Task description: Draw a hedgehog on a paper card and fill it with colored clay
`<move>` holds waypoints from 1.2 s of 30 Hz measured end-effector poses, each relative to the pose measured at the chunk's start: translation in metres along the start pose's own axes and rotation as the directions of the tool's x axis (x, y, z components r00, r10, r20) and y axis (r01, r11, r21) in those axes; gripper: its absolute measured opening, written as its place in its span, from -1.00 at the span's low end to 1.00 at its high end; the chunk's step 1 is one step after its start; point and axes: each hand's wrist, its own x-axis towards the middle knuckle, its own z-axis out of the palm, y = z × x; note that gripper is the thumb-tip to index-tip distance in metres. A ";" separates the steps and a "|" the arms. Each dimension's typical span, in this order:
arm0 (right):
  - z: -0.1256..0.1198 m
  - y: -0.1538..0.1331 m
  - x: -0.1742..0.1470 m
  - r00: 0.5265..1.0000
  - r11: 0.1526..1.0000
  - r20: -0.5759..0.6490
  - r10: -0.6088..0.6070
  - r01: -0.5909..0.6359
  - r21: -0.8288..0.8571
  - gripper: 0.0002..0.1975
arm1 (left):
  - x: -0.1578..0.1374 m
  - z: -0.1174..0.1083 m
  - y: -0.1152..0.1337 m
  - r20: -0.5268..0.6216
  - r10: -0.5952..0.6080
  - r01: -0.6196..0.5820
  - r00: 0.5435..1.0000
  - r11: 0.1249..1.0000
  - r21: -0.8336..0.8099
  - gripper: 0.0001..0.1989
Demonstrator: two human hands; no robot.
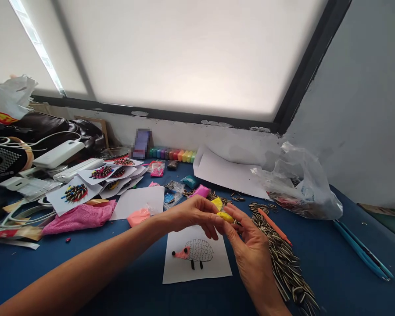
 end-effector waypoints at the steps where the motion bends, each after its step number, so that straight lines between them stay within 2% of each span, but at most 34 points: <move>1: 0.000 -0.001 -0.001 1.000 1.000 0.020 0.004 -0.004 -0.016 -0.52 | -0.001 0.001 0.000 -0.014 -0.002 0.002 1.000 1.000 -0.012 -0.63; 8: 0.000 -0.018 -0.007 0.984 0.996 0.180 0.004 0.012 -0.087 -0.67 | -0.017 0.003 0.002 -0.078 0.003 0.000 0.997 0.999 0.038 -0.64; 11: 0.004 -0.017 -0.009 0.979 0.992 0.199 0.038 -0.013 -0.127 -0.64 | -0.025 0.004 0.003 -0.115 0.005 0.010 0.993 0.992 0.125 -0.66; 15: 0.004 -0.015 -0.011 0.953 0.977 0.278 0.119 -0.062 -0.205 -0.62 | -0.031 0.007 0.009 -0.080 0.044 -0.020 0.996 0.960 0.278 -0.64; 18: 0.002 -0.019 -0.012 0.929 0.968 0.351 0.117 -0.028 -0.249 -0.63 | -0.030 0.008 0.011 -0.158 0.009 0.031 0.987 0.968 0.248 -0.64; 22: -0.001 -0.027 -0.011 0.903 0.973 0.415 0.109 -0.012 -0.229 -0.64 | -0.029 0.011 0.009 -0.265 -0.010 0.060 0.964 0.981 0.184 -0.68; 24: 0.000 -0.028 -0.011 0.905 0.976 0.409 0.112 -0.023 -0.216 -0.64 | -0.029 0.012 0.008 -0.284 -0.003 0.058 0.959 0.981 0.185 -0.70; 30: 0.002 -0.018 -0.012 0.915 0.986 0.388 0.110 -0.051 -0.160 -0.67 | -0.030 0.014 0.007 -0.169 0.025 0.004 0.985 0.986 0.166 -0.65; 36: -0.001 -0.014 -0.012 0.957 0.984 0.281 0.072 -0.023 -0.175 -0.62 | -0.031 0.013 0.013 -0.276 -0.021 0.048 0.961 0.995 0.091 -0.55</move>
